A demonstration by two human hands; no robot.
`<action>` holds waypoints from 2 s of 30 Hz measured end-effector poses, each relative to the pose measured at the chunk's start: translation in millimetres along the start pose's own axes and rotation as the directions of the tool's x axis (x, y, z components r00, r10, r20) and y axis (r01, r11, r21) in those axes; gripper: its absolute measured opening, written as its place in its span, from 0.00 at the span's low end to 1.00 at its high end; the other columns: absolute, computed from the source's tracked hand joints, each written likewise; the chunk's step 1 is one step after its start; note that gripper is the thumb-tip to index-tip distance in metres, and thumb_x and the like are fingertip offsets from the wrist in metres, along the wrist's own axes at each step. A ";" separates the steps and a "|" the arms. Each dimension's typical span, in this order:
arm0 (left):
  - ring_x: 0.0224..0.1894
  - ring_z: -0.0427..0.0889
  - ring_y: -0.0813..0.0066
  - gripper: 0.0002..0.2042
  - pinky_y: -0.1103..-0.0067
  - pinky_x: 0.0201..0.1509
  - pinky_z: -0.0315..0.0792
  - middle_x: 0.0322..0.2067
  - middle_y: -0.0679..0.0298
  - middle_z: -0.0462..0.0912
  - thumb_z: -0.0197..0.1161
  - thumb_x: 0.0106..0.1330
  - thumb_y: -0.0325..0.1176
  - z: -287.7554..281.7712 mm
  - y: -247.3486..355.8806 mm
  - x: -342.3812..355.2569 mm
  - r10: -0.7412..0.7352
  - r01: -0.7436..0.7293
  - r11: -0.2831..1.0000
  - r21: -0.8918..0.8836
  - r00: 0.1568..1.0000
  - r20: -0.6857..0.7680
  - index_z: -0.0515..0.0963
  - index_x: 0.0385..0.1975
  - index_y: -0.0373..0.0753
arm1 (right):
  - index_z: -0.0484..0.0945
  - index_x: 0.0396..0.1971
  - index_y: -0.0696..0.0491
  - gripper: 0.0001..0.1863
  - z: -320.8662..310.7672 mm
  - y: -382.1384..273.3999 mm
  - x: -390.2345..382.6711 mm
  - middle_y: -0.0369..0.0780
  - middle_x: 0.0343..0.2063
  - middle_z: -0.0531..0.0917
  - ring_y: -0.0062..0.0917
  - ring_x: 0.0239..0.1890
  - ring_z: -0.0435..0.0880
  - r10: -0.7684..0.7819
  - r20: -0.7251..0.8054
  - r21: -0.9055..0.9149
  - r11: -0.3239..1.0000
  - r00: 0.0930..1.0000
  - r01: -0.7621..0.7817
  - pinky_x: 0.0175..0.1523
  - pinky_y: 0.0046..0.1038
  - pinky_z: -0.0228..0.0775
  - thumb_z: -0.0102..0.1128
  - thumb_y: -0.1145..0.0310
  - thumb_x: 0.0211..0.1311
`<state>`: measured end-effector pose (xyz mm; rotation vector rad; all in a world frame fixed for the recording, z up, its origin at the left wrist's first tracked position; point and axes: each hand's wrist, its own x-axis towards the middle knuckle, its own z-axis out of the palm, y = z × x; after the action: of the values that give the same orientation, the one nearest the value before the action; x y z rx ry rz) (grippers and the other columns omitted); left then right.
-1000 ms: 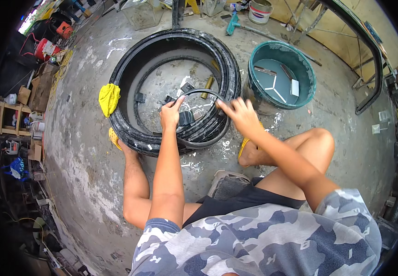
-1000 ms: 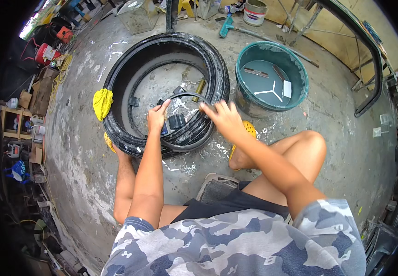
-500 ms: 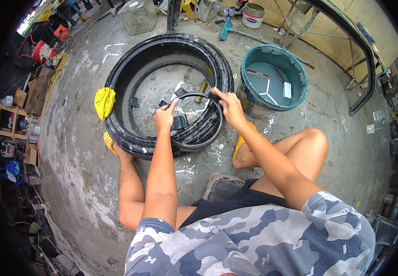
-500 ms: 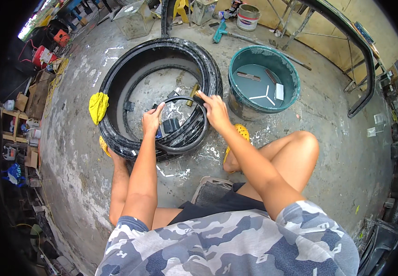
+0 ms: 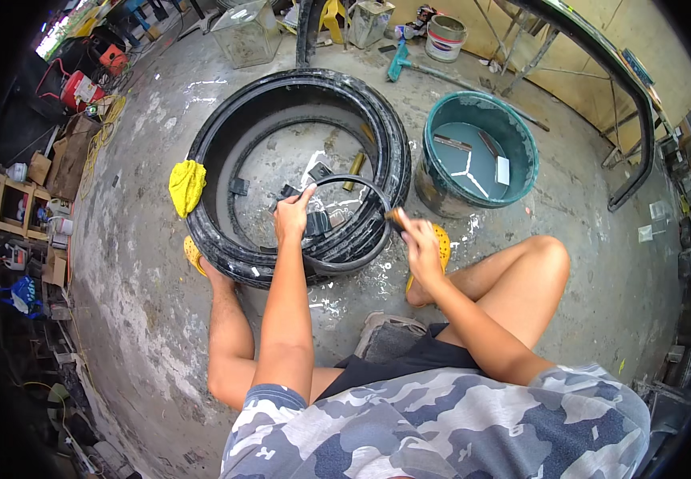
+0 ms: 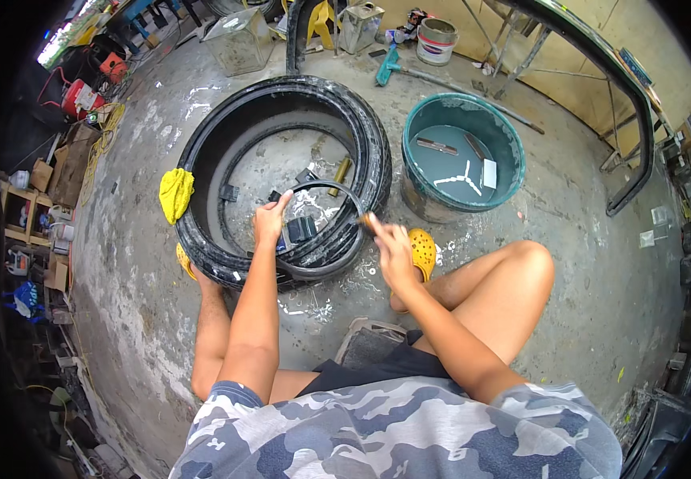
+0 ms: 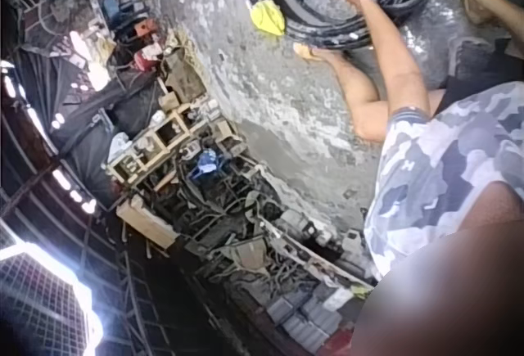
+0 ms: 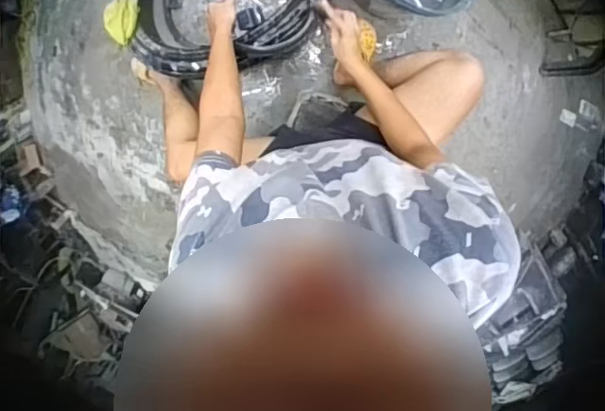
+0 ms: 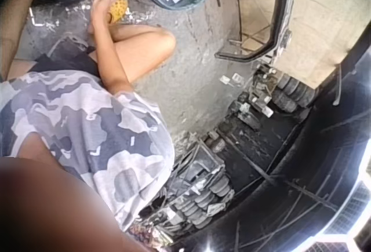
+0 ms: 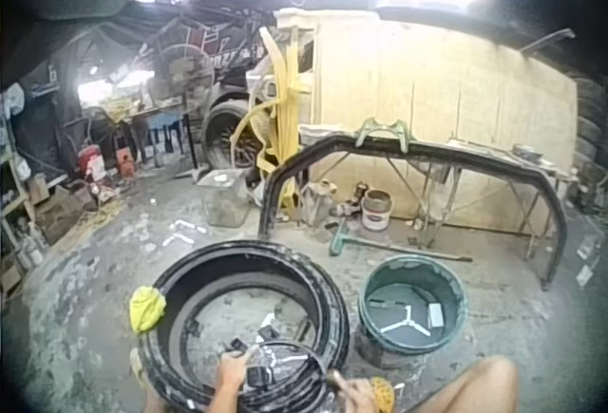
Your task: Cleaning and repairing a bicycle or motorcycle inner tube and tire.
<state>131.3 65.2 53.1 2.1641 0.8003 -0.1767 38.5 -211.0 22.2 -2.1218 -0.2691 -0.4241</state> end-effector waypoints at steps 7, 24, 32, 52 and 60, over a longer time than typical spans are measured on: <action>0.53 0.80 0.51 0.36 0.65 0.57 0.70 0.47 0.46 0.83 0.65 0.49 0.67 3.5 1.6 -0.9 0.035 -0.035 0.999 -0.034 0.999 0.003 0.84 0.46 0.40 | 0.76 0.59 0.41 0.29 13.8 -5.7 141.5 0.40 0.36 0.77 0.35 0.41 0.74 -0.222 0.432 -0.265 0.895 0.874 0.358 0.45 0.33 0.62 0.52 0.79 0.56; 0.54 0.80 0.51 0.38 0.64 0.59 0.69 0.47 0.47 0.83 0.66 0.47 0.68 -0.1 -4.6 -0.3 0.028 -0.029 0.999 -0.038 1.000 -0.013 0.83 0.47 0.40 | 0.76 0.59 0.38 0.32 18.4 0.2 100.0 0.39 0.33 0.74 0.34 0.41 0.73 -0.195 0.298 -0.205 0.943 0.935 0.262 0.45 0.34 0.62 0.51 0.82 0.54; 0.48 0.82 0.54 0.35 0.67 0.55 0.70 0.40 0.48 0.86 0.64 0.47 0.70 9.4 -4.1 8.9 0.080 -0.080 0.997 -0.010 0.997 -0.020 0.87 0.37 0.39 | 0.74 0.61 0.38 0.32 2.7 -20.4 46.3 0.43 0.30 0.75 0.37 0.37 0.74 -0.117 0.039 -0.306 0.944 0.992 0.123 0.45 0.36 0.68 0.55 0.80 0.57; 0.26 0.78 0.69 0.33 0.74 0.28 0.69 0.30 0.57 0.84 0.67 0.52 0.64 20.5 -26.0 46.9 -0.096 0.121 0.988 -0.098 0.968 0.231 0.84 0.33 0.32 | 0.69 0.64 0.51 0.27 12.6 19.9 39.1 0.40 0.37 0.84 0.21 0.35 0.82 0.761 0.096 0.658 0.435 0.642 -0.615 0.42 0.22 0.76 0.54 0.81 0.63; 0.37 0.84 0.63 0.41 0.71 0.45 0.75 0.32 0.52 0.86 0.54 0.55 0.73 -1.5 -42.8 46.4 -0.014 -0.032 0.986 0.161 0.961 0.275 0.85 0.33 0.31 | 0.66 0.62 0.51 0.23 25.8 -35.1 25.3 0.44 0.44 0.81 0.29 0.37 0.85 0.803 0.344 0.925 -0.200 0.486 -0.324 0.40 0.34 0.82 0.50 0.76 0.67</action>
<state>142.1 109.2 9.1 2.2313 0.6340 -0.5441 54.5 -169.4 45.8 -0.5193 0.6625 0.0259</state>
